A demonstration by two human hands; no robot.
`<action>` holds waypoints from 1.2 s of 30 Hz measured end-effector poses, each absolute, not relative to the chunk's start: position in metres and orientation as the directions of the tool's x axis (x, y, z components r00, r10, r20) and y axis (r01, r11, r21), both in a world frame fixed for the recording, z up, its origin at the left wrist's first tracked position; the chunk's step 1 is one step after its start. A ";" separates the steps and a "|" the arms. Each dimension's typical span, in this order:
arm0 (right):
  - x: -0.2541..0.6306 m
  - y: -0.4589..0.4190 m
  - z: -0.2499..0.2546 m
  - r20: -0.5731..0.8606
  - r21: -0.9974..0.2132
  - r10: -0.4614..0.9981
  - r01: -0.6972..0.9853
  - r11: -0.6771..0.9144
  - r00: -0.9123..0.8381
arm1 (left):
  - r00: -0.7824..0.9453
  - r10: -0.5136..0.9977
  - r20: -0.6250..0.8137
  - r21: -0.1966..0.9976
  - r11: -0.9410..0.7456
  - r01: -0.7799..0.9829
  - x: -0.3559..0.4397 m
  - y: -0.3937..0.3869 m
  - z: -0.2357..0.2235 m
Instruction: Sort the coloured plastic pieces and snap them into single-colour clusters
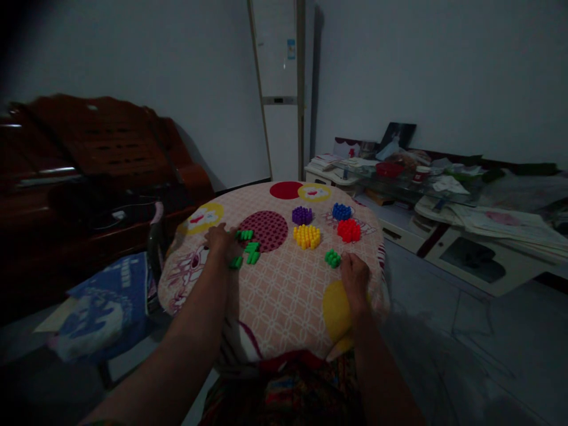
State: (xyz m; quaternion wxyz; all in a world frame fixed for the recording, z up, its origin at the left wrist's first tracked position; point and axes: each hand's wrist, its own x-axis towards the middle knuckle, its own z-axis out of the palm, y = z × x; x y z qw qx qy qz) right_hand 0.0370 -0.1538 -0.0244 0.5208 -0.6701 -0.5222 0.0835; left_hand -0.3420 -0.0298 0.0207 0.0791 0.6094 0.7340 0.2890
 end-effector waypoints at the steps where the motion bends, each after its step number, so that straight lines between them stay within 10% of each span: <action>1: 0.037 -0.154 -0.024 0.434 -0.785 0.786 0.613 0.090 0.440 | -0.271 0.941 0.202 0.502 0.138 0.854 -0.342 -0.029 0.019; 19: 0.037 -0.152 -0.027 0.440 -0.777 0.788 0.623 0.095 0.430 | 0.212 0.976 0.041 0.370 -0.212 0.904 -0.276 -0.050 0.035; 36: 0.037 -0.147 -0.026 0.471 -0.740 0.773 0.668 0.083 0.426 | 0.390 0.898 0.203 0.806 -0.380 0.454 -0.141 -0.096 0.010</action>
